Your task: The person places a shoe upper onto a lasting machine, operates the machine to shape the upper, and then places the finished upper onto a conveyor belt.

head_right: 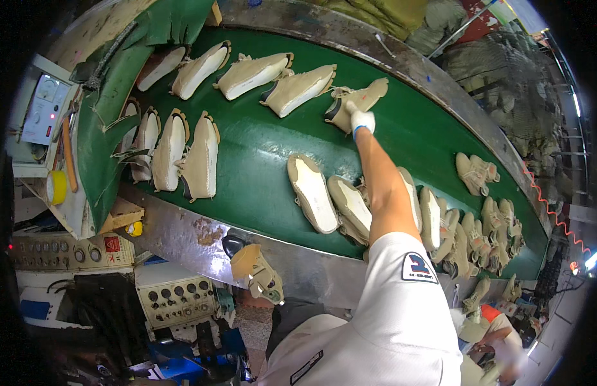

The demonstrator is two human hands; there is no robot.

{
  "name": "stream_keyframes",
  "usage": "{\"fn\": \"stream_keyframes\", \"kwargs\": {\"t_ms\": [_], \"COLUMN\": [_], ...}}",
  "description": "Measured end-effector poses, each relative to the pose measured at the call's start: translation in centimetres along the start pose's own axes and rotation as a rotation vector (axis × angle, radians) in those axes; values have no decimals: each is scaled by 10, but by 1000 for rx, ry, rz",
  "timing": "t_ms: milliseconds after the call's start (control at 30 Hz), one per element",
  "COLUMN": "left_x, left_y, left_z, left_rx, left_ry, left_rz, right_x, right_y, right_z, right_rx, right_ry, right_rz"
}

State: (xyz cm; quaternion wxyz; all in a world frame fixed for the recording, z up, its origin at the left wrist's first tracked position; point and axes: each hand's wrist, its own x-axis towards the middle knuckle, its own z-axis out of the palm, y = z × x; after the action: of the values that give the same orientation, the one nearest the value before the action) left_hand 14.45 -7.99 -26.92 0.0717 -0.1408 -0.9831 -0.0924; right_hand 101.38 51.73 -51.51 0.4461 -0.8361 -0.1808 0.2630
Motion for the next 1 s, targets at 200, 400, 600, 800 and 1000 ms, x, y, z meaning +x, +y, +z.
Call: {"fn": "stream_keyframes", "kwargs": {"t_ms": [200,400,600,800,1000], "left_x": [-2,-12,-6,-12,42], "left_y": [-17,-85,90,197,81], "left_z": [-17,-61,-25,-45,-76], "left_rx": [122,199,-806,-1385,-1432], "left_ry": [-42,-123,-410,-1034,-868], "left_rz": [-20,-20,46,166,-139], "right_x": [42,-159,-425,-673,-833], "right_y": [5,-31,-58,-95,-122], "right_z": [-2,-45,-10,31,37], "right_rx": [490,919,1184,553,157], "right_ry": [-113,-989,-1316,-1847,-1993], "right_rz": [180,241,615,486,338]}}
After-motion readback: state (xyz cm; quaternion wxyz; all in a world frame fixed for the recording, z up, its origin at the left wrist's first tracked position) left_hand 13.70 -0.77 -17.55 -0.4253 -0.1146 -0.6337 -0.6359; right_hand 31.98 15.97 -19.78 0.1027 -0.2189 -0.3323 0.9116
